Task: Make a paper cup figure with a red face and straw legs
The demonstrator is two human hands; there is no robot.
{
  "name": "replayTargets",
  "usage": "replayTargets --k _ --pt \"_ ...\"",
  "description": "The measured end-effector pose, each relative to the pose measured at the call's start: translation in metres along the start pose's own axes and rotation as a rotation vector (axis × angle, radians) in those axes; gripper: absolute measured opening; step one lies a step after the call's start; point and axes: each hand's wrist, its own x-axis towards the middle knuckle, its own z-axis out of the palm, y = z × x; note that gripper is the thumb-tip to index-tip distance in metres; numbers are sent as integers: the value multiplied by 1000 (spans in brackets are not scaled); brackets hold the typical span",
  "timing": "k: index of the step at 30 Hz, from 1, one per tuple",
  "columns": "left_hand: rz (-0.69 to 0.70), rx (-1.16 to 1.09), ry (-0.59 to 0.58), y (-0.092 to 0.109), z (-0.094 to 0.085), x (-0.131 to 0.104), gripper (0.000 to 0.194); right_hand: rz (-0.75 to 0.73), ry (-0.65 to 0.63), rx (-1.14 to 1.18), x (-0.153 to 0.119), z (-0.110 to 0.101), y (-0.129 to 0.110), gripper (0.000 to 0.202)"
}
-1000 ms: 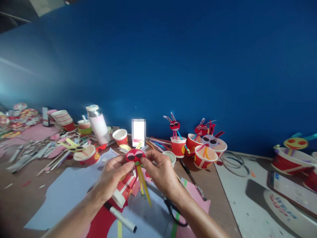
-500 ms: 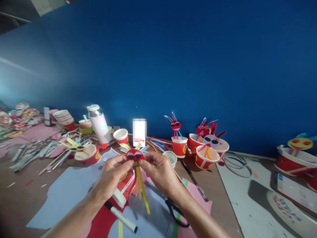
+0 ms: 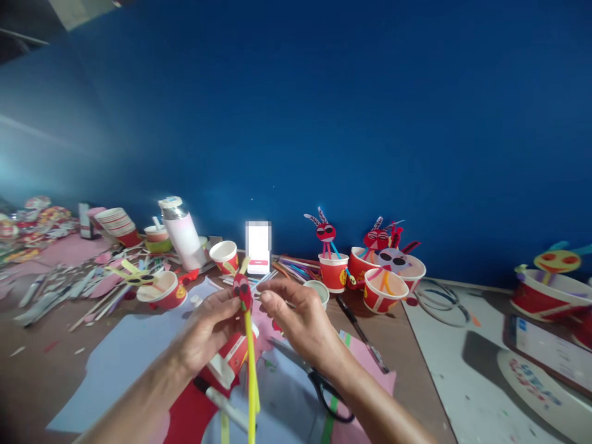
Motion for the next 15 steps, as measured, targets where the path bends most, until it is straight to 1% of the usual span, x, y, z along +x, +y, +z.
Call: replayTargets --k 3,5,7,9,11,13,15 --pt "-52 -164 -199 -3 -5 -1 16 35 -6 101 -1 0 -6 31" --pt "-76 -249 -323 -9 -7 -3 22 61 -13 108 -2 4 -10 30" --pt "-89 -312 -425 -18 -8 -3 25 88 -52 137 -3 8 -13 29" --pt "-104 -371 -530 -27 -7 -3 34 113 -139 201 -5 12 -14 32" --pt "-139 -423 -621 -35 -7 -3 43 138 -248 274 -8 15 -14 42" --pt "-190 -461 -668 -42 -7 -4 46 177 -351 357 -11 17 -12 50" --pt "-227 -482 -666 -47 -7 -5 46 239 -448 471 -13 20 -9 53"
